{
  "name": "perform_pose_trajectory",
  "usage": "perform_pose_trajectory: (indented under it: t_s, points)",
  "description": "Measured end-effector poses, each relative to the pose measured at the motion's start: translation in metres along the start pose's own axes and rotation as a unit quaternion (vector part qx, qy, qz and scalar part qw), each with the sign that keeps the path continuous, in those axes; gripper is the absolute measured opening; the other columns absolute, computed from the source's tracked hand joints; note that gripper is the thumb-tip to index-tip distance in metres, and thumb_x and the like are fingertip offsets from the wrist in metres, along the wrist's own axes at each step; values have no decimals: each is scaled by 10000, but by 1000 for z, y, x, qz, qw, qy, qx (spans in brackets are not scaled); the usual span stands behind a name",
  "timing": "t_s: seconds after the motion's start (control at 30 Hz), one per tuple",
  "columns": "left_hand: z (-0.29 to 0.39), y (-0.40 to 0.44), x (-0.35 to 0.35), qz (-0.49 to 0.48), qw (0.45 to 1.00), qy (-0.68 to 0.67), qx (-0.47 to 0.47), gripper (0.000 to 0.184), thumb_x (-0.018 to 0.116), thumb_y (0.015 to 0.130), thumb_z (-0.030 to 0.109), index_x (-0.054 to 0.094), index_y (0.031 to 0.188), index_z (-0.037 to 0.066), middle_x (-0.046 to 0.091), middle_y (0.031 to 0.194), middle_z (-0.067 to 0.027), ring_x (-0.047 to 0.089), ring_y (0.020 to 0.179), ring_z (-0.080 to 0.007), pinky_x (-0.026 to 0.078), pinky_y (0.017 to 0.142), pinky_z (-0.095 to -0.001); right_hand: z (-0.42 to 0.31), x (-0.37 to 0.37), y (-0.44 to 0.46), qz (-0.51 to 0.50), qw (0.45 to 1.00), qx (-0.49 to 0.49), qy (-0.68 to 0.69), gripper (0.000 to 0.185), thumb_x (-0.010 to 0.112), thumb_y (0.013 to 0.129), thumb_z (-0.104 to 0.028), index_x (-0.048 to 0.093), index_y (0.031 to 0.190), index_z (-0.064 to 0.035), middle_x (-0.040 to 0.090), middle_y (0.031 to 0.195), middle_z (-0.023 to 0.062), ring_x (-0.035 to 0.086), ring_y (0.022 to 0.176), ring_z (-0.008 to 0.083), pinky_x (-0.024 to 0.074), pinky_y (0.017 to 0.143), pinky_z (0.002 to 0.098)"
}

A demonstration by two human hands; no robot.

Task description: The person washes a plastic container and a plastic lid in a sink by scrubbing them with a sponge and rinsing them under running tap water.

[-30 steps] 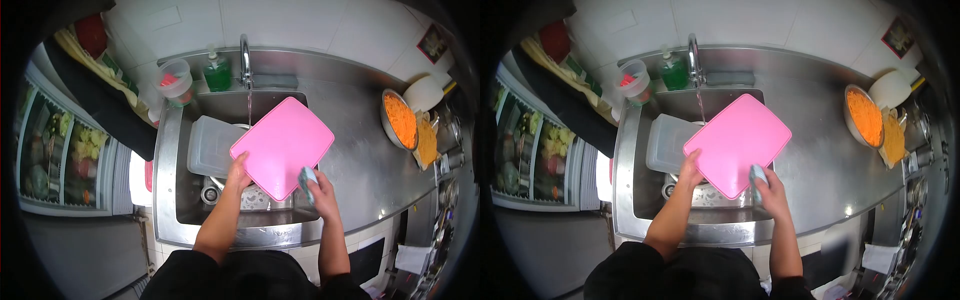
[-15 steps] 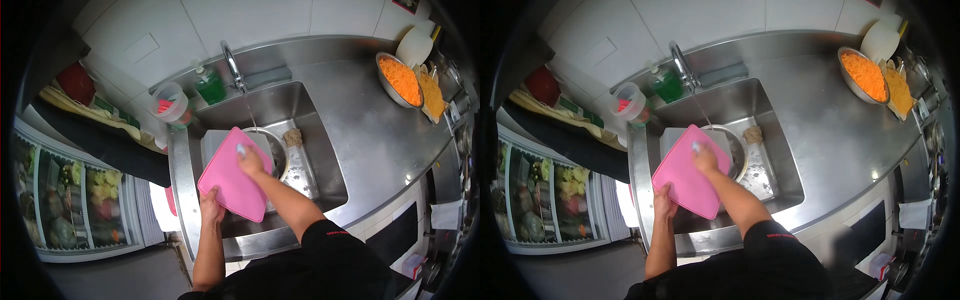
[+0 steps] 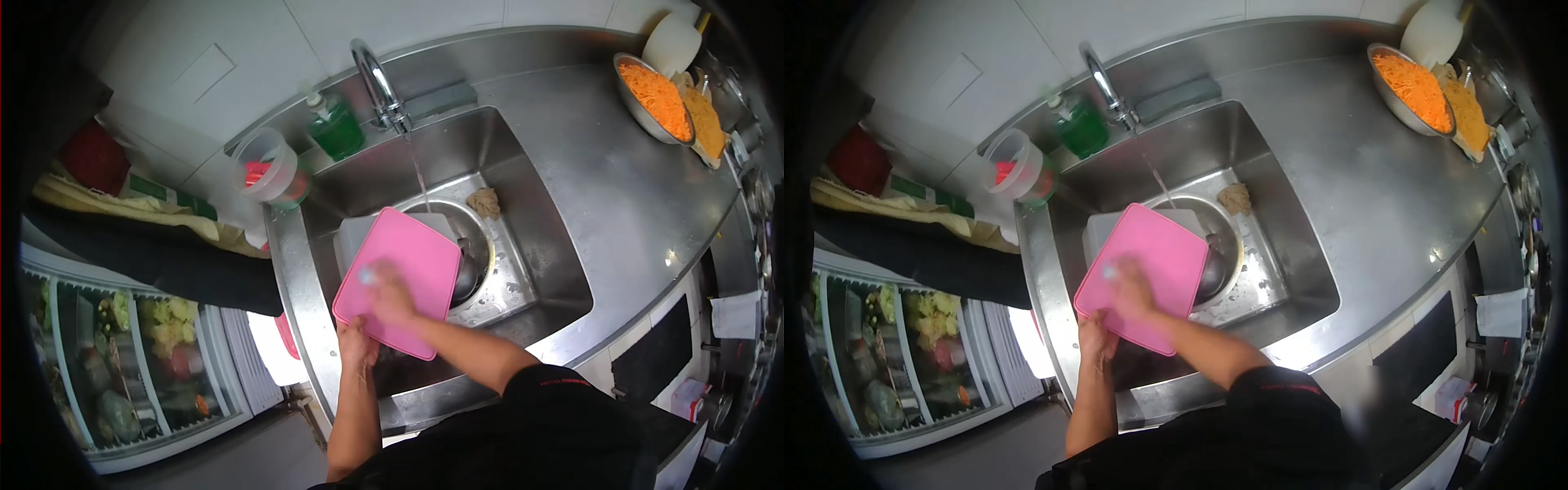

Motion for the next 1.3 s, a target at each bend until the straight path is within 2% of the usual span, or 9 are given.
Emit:
perform_pose_trajectory:
  t_s: [0.13,0.23,0.37,0.5,0.73,0.87,1.03,1.13,1.3]
  points:
    - [2,-10,3,7,999,12,-31,482,400,880,-55,432,1348,55,575,1215,-140,604,1106,-289,539,911,-439,-12,13,15,-76,983,-162,-47,454,552,908,-192,531,1325,-15,417,1462,239,383,1359,414,344,1113,474]
    - [14,-25,1,48,999,22,-10,488,387,865,-56,437,1338,53,578,1197,-148,602,1097,-291,547,899,-432,93,-5,82,-7,993,72,-89,489,514,929,-253,499,1356,-16,400,1467,251,377,1356,428,334,1124,457]
    - [28,-9,16,49,998,-29,10,459,391,877,-61,459,1320,35,573,1215,-142,595,1108,-284,522,937,-420,122,-47,49,-5,967,225,-117,578,443,959,-337,405,1416,15,384,1465,273,357,1358,443,305,1133,493]
    - [26,48,62,-13,1000,-7,24,417,405,931,-18,455,1343,26,563,1254,-146,582,1134,-278,485,985,-397,85,-45,16,15,984,166,-59,601,456,957,-317,373,1429,45,381,1456,297,351,1355,458,299,1136,478]
    - [53,118,218,-109,980,165,0,409,463,1037,360,533,1294,50,604,1215,-129,595,1097,-236,493,938,-369,36,-165,153,150,965,127,174,504,486,960,-261,459,1381,13,485,1370,296,475,1273,422,353,1093,453]
    - [49,150,249,-144,973,128,-124,522,473,1008,484,530,1293,51,618,1199,-113,611,1056,-234,499,922,-399,-27,-175,129,195,965,67,162,480,470,963,-281,504,1346,7,485,1380,279,448,1302,406,346,1098,449]
    - [45,101,258,-160,971,177,-31,595,453,1009,500,454,1367,25,595,1274,-132,594,1144,-258,488,973,-428,5,-235,162,289,953,40,83,445,508,933,-263,568,1284,5,488,1387,264,428,1324,391,346,1104,434]
    - [29,88,243,-188,971,132,-70,588,444,1016,490,443,1396,41,578,1305,-126,582,1162,-251,481,984,-426,39,-216,182,219,968,99,73,398,588,887,-227,606,1219,-10,546,1315,243,476,1266,395,383,1072,442]
    - [6,136,233,-221,968,-58,-107,462,446,1037,408,497,1322,49,602,1226,-134,593,1116,-266,502,948,-420,-24,-190,105,261,960,-80,57,402,570,899,-126,534,1282,-8,525,1317,251,476,1243,429,374,1067,480]
Point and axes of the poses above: each hand's wrist, its own y-axis towards the middle knuckle, its own x-axis out of the palm, z = x × y, the point moved 9 cm from there along y, towards the middle knuckle
